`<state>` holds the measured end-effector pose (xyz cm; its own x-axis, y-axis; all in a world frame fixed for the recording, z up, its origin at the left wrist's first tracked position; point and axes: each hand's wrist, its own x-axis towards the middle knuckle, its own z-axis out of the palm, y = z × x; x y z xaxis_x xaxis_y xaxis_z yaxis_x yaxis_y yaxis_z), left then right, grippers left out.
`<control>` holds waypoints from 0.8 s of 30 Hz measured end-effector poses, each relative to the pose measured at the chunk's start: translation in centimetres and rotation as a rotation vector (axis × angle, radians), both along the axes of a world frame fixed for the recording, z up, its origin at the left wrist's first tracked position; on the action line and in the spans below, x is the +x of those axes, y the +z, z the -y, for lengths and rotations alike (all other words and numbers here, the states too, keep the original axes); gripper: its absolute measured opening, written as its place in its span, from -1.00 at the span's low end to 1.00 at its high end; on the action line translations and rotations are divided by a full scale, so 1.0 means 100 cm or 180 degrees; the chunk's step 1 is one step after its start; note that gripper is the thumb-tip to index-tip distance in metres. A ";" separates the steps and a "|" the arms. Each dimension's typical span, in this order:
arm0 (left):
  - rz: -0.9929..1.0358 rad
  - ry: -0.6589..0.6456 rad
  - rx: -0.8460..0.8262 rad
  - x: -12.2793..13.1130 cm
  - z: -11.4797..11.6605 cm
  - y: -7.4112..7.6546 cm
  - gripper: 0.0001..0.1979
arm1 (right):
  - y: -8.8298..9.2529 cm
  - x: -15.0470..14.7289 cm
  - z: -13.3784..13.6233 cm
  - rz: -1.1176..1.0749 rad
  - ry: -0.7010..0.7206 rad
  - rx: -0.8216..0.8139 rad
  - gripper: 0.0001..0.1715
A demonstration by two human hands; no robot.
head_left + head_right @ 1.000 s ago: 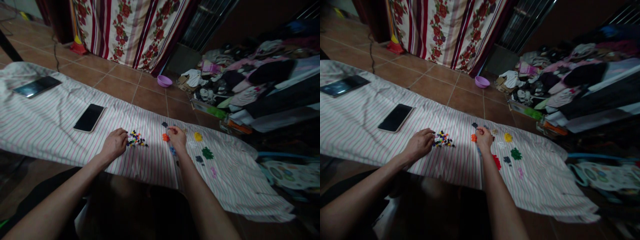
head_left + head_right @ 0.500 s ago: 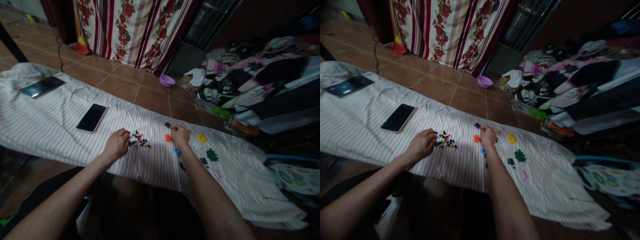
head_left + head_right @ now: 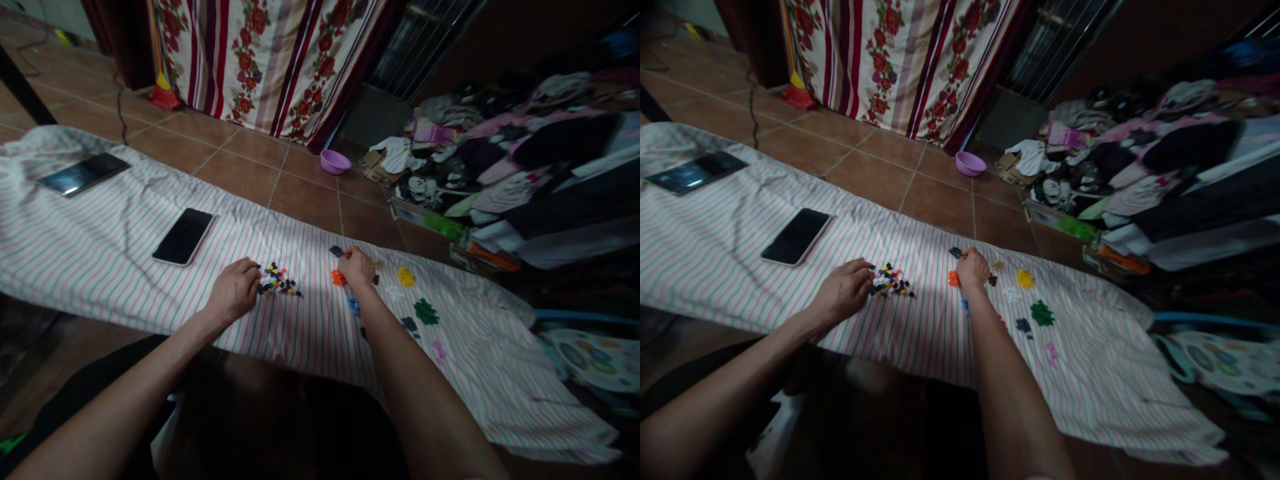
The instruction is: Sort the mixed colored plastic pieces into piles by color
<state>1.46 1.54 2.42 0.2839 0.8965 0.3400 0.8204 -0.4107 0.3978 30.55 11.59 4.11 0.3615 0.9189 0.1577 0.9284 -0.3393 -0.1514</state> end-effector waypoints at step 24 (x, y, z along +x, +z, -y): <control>0.0234 -0.0112 -0.0015 -0.005 -0.002 -0.011 -0.74 | 0.017 -0.050 0.063 -0.1002 0.1414 0.0688 -0.74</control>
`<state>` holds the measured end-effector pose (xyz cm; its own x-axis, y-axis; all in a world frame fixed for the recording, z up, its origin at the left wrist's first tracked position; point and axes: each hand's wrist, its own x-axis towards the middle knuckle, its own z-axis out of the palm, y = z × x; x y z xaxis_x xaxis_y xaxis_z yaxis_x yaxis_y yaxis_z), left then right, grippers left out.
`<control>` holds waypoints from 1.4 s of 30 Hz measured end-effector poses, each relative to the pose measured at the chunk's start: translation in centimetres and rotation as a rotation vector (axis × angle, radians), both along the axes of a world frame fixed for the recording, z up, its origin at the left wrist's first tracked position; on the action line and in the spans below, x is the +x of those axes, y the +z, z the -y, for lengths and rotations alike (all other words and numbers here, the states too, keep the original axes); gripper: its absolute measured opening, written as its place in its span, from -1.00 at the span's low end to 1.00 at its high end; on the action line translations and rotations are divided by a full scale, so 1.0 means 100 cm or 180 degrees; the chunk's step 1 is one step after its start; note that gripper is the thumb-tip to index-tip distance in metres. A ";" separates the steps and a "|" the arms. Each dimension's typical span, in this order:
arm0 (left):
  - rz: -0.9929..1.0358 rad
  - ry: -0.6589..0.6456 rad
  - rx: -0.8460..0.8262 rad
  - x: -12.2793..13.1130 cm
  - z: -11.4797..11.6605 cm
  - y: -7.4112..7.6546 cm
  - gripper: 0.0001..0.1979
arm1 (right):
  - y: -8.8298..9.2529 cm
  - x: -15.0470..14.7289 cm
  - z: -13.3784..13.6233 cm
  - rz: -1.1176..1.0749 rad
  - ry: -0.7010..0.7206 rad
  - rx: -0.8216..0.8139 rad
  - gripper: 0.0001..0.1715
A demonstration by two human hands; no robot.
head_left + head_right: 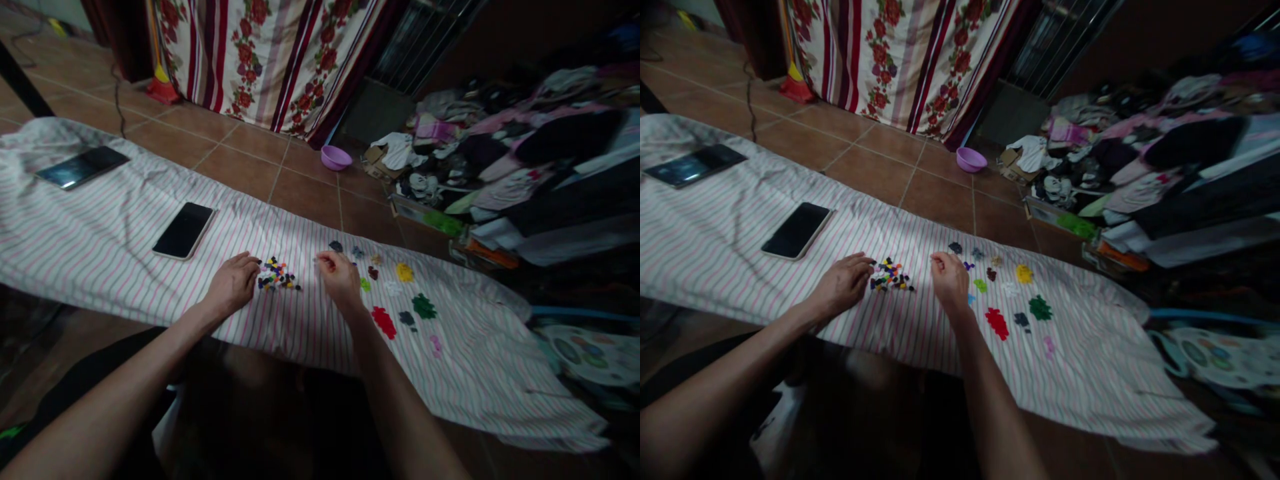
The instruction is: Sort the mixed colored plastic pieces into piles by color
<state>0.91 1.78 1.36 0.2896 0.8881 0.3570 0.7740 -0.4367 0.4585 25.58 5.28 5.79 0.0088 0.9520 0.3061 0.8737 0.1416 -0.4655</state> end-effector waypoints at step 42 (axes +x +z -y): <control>0.0051 0.0188 0.0013 -0.008 -0.002 -0.009 -0.60 | -0.042 -0.072 0.016 -0.0031 0.0849 0.0729 -0.74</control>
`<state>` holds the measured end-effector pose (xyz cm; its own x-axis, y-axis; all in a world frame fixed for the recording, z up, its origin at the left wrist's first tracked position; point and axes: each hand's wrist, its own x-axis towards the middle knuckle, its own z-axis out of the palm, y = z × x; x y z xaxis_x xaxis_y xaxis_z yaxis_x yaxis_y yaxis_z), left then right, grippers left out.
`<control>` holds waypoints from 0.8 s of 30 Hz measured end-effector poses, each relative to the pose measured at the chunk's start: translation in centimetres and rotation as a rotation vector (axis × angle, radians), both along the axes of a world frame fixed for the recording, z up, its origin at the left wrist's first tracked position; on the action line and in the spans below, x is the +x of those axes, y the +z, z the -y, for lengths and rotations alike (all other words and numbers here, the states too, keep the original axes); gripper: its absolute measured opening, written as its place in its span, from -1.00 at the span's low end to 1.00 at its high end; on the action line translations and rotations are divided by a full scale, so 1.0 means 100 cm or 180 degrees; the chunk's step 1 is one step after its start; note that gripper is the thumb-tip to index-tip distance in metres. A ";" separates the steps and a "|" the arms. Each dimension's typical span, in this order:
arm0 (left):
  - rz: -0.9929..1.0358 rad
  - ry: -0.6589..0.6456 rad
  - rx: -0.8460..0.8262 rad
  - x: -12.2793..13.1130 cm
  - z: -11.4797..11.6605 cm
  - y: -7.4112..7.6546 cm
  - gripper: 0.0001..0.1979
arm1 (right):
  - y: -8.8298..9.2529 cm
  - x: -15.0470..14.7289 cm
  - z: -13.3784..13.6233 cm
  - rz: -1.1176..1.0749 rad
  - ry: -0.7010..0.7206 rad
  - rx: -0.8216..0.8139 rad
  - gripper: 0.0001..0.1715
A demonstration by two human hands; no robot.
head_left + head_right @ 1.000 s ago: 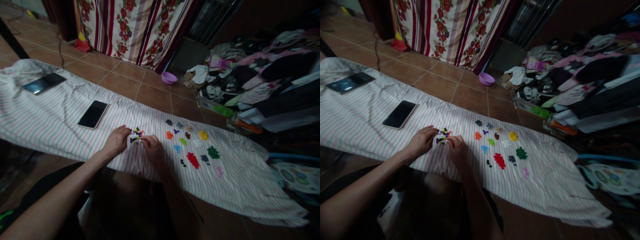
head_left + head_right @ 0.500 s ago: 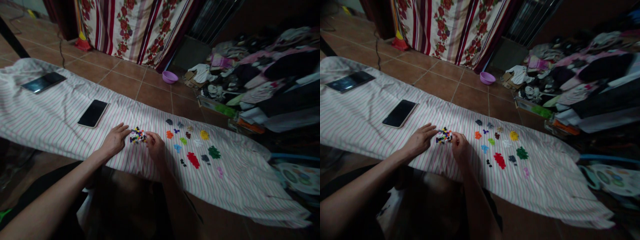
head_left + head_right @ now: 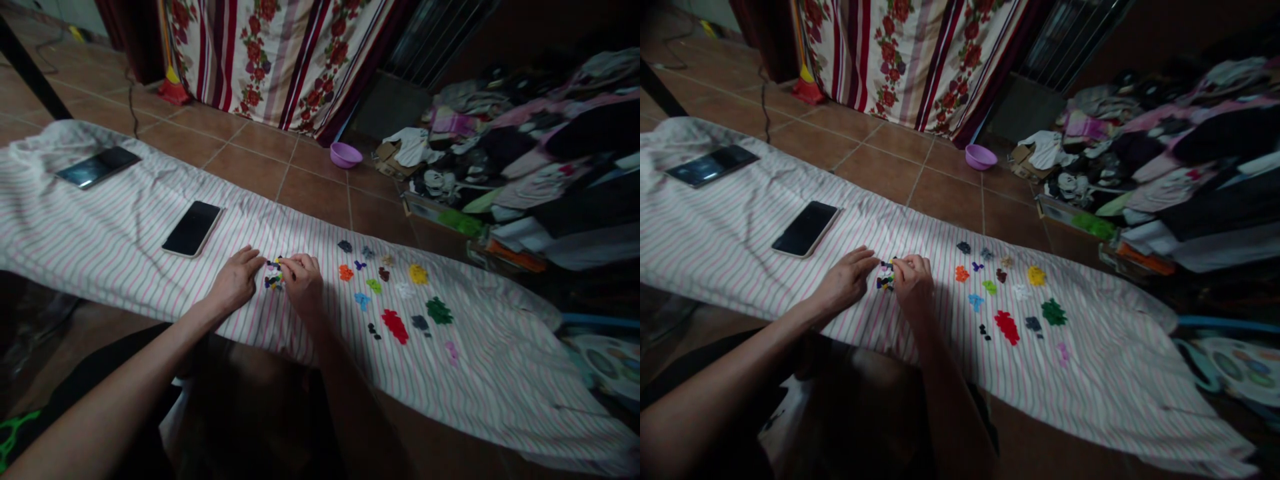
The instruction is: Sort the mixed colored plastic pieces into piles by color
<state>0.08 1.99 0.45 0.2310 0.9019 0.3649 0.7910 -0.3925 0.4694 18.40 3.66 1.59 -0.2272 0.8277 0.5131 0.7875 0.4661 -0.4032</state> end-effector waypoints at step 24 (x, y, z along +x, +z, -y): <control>-0.0044 0.0073 0.0041 0.005 -0.001 0.000 -0.66 | 0.003 -0.008 -0.001 0.0146 0.0106 -0.0368 -0.84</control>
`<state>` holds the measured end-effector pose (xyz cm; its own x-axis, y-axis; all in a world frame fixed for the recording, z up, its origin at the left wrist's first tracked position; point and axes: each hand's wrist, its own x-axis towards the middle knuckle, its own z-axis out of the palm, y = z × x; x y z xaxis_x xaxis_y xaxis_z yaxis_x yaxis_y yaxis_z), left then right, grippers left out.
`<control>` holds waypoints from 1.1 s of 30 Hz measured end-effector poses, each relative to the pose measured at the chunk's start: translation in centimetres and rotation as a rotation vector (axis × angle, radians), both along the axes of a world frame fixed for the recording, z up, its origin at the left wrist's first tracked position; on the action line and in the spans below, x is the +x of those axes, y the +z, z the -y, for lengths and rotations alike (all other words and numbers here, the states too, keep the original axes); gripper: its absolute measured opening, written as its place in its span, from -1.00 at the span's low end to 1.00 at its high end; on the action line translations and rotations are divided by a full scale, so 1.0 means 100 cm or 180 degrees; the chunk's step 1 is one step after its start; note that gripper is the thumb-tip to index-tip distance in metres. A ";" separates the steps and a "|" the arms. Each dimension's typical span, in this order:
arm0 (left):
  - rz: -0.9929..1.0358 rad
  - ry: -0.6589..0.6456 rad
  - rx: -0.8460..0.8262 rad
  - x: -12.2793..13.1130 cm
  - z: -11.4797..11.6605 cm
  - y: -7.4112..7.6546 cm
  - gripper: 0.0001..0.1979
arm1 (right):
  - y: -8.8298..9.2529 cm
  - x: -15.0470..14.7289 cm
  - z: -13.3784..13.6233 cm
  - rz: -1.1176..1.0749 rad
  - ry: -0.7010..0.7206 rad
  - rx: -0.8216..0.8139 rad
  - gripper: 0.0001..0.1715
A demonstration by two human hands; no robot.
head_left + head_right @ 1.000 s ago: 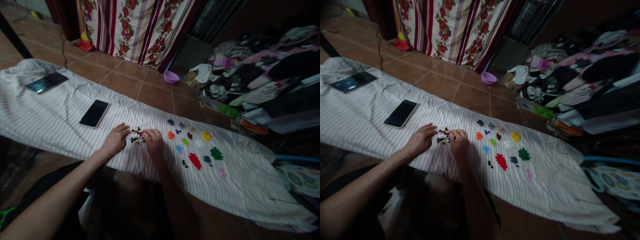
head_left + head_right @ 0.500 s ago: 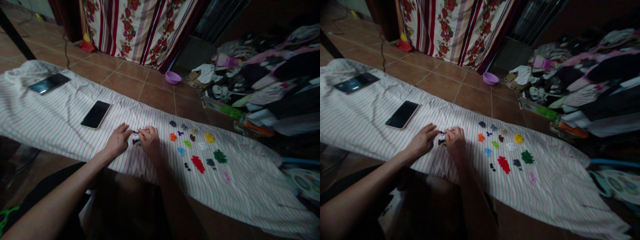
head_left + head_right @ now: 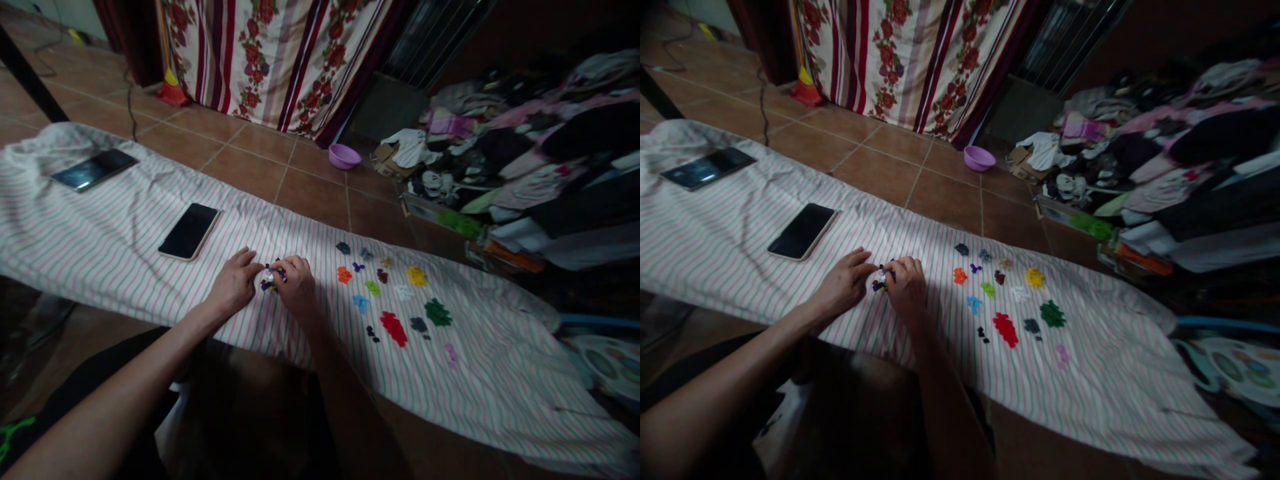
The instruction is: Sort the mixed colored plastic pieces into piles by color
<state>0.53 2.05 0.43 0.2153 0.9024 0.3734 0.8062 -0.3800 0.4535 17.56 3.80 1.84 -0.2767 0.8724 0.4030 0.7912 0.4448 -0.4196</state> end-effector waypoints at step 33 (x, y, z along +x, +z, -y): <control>-0.0065 0.0171 -0.0061 0.006 0.000 0.004 -0.67 | -0.004 0.030 -0.009 -0.1383 -0.0390 -0.0286 -0.70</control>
